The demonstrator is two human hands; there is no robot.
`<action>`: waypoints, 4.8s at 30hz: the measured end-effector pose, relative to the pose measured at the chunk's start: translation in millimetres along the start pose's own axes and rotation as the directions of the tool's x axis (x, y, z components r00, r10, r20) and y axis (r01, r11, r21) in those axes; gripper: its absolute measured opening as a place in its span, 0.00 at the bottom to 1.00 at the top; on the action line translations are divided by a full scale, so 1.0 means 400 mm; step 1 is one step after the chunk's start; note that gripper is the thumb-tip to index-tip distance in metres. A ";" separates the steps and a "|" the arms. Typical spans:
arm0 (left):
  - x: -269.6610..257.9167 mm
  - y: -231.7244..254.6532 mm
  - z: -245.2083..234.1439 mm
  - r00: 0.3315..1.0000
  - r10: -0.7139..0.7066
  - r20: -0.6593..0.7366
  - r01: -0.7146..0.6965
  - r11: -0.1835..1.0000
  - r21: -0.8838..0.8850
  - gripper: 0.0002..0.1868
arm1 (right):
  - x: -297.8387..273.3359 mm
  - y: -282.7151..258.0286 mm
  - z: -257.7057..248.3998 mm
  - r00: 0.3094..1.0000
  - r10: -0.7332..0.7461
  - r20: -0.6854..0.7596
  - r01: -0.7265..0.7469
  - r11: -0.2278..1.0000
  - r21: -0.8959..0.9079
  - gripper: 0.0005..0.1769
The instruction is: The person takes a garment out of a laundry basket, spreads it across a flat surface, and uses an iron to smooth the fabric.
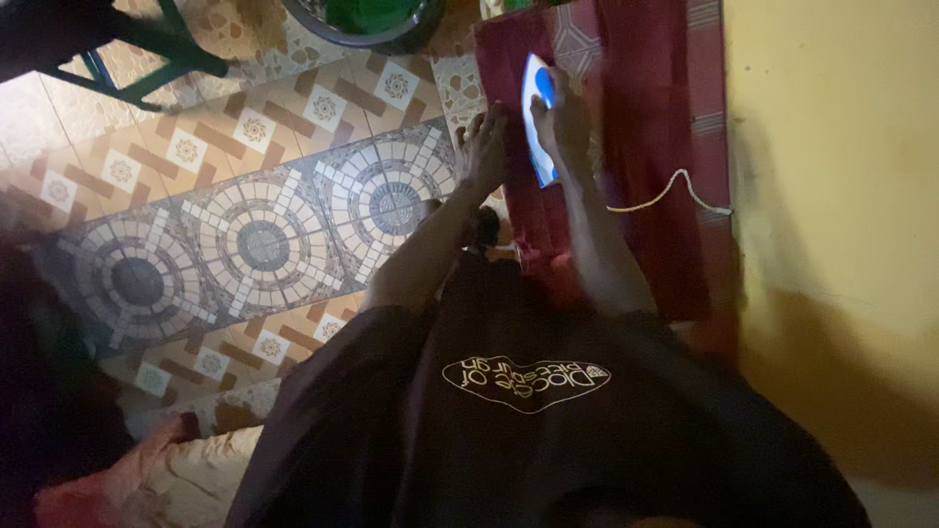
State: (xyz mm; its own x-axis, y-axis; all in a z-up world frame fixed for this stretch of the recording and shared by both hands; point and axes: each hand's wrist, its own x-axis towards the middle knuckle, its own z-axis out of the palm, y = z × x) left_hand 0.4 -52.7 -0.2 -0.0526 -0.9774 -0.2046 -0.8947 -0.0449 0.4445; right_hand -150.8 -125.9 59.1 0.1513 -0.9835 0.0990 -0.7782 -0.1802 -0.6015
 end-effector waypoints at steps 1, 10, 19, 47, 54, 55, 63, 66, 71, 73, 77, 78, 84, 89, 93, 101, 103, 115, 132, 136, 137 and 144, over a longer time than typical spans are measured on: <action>0.002 -0.003 0.003 1.000 0.014 -0.022 -0.014 1.000 0.001 0.36 | -0.005 0.008 0.001 1.000 0.001 -0.005 -0.001 1.000 0.001 0.28; 0.014 -0.013 0.037 0.986 0.022 -0.165 -0.035 0.997 -0.073 0.32 | -0.125 0.010 0.009 0.986 0.066 0.154 -0.041 0.986 -0.164 0.28; 0.001 -0.008 0.011 0.999 0.018 -0.049 -0.020 0.999 -0.032 0.44 | 0.052 -0.007 0.078 0.997 -0.013 0.081 0.021 0.996 -0.090 0.25; -0.013 -0.004 -0.008 0.995 0.020 -0.097 -0.030 0.995 -0.100 0.45 | -0.186 0.000 0.001 0.990 0.136 -0.027 -0.136 0.991 0.018 0.27; -0.008 -0.012 -0.018 0.997 0.022 -0.073 -0.027 0.997 -0.069 0.44 | -0.219 -0.027 -0.018 0.978 0.120 0.169 -0.105 0.990 -0.094 0.29; -0.007 -0.017 -0.013 0.978 0.087 -0.191 -0.099 0.993 -0.056 0.39 | -0.236 -0.026 -0.024 0.979 0.119 0.166 -0.104 0.990 -0.094 0.29; -0.005 -0.031 0.001 0.998 0.049 -0.046 -0.052 0.997 -0.063 0.48 | -0.275 0.081 0.036 0.976 -0.180 -0.125 0.180 0.984 -0.007 0.30; -0.002 -0.020 -0.011 0.998 0.033 -0.048 -0.038 0.995 -0.094 0.50 | -0.247 0.052 0.036 0.998 -0.055 -0.007 0.054 0.997 -0.055 0.29; -0.002 -0.012 -0.029 0.996 0.026 -0.089 -0.034 0.995 -0.090 0.43 | -0.299 -0.008 -0.012 0.998 0.025 0.052 -0.021 0.997 -0.081 0.27; 0.000 -0.014 -0.031 0.999 0.017 0.040 -0.015 0.998 -0.055 0.48 | -0.291 -0.012 -0.030 0.994 0.086 0.069 -0.076 0.988 -0.134 0.28; 0.038 -0.021 -0.024 0.999 0.049 0.010 -0.050 0.999 0.015 0.51 | -0.218 0.012 -0.076 0.995 -0.039 -0.090 0.042 0.999 0.028 0.27; 0.058 -0.020 -0.024 0.999 0.029 0.035 -0.031 0.998 0.059 0.47 | -0.200 0.015 -0.084 0.996 -0.015 -0.091 0.020 0.998 0.055 0.27; 0.120 -0.028 -0.040 0.997 0.000 0.081 -0.006 0.998 0.068 0.46 | -0.180 -0.001 -0.095 0.967 -0.245 -0.075 0.245 0.969 0.000 0.23; 0.134 -0.042 -0.019 0.995 -0.024 0.099 0.018 0.998 0.061 0.49 | -0.211 0.005 -0.036 0.994 -0.088 0.066 0.081 0.992 0.102 0.26; 0.118 -0.039 -0.007 1.000 0.006 0.015 -0.006 1.000 0.008 0.49 | -0.172 0.045 0.014 0.999 0.031 -0.037 -0.032 0.998 -0.045 0.26; 0.140 -0.057 0.030 0.999 0.007 0.035 -0.008 1.000 0.025 0.49 | -0.288 -0.029 -0.062 0.986 -0.017 0.167 0.017 1.000 0.004 0.25; 0.137 -0.073 0.091 0.994 0.029 -0.103 -0.028 1.000 0.007 0.45 | -0.281 -0.040 -0.068 0.972 0.063 0.225 -0.049 0.997 -0.065 0.23; -0.105 0.005 0.234 0.878 -0.472 -0.079 0.377 0.785 -0.491 0.14 | -0.269 0.018 -0.026 0.979 0.003 0.205 0.005 0.999 -0.038 0.25; -0.080 -0.056 0.270 0.917 -0.370 -0.147 0.262 0.839 -0.477 0.14 | -0.289 0.023 -0.041 0.983 -0.086 0.165 0.081 0.996 0.036 0.29; -0.077 -0.062 0.265 0.918 -0.389 -0.078 0.308 0.823 -0.478 0.14 | -0.323 0.033 -0.030 0.979 -0.194 0.055 0.199 0.976 -0.090 0.30; -0.078 -0.057 0.270 0.914 -0.402 -0.054 0.333 0.819 -0.468 0.14 | -0.310 0.039 -0.023 0.984 -0.176 0.039 0.179 0.979 -0.094 0.30; -0.069 -0.058 0.266 0.903 -0.423 -0.074 0.345 0.817 -0.462 0.15 | -0.210 0.029 0.009 0.996 0.002 -0.092 -0.010 0.996 -0.093 0.30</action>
State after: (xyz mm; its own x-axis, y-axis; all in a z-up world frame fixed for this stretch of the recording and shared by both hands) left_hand -24.5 -2.6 -97.6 0.3638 -0.8790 -0.3083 -0.5445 -0.4693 0.6952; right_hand -170.4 -45.3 41.2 0.0934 -0.9809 0.1704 -0.8332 -0.1707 -0.5260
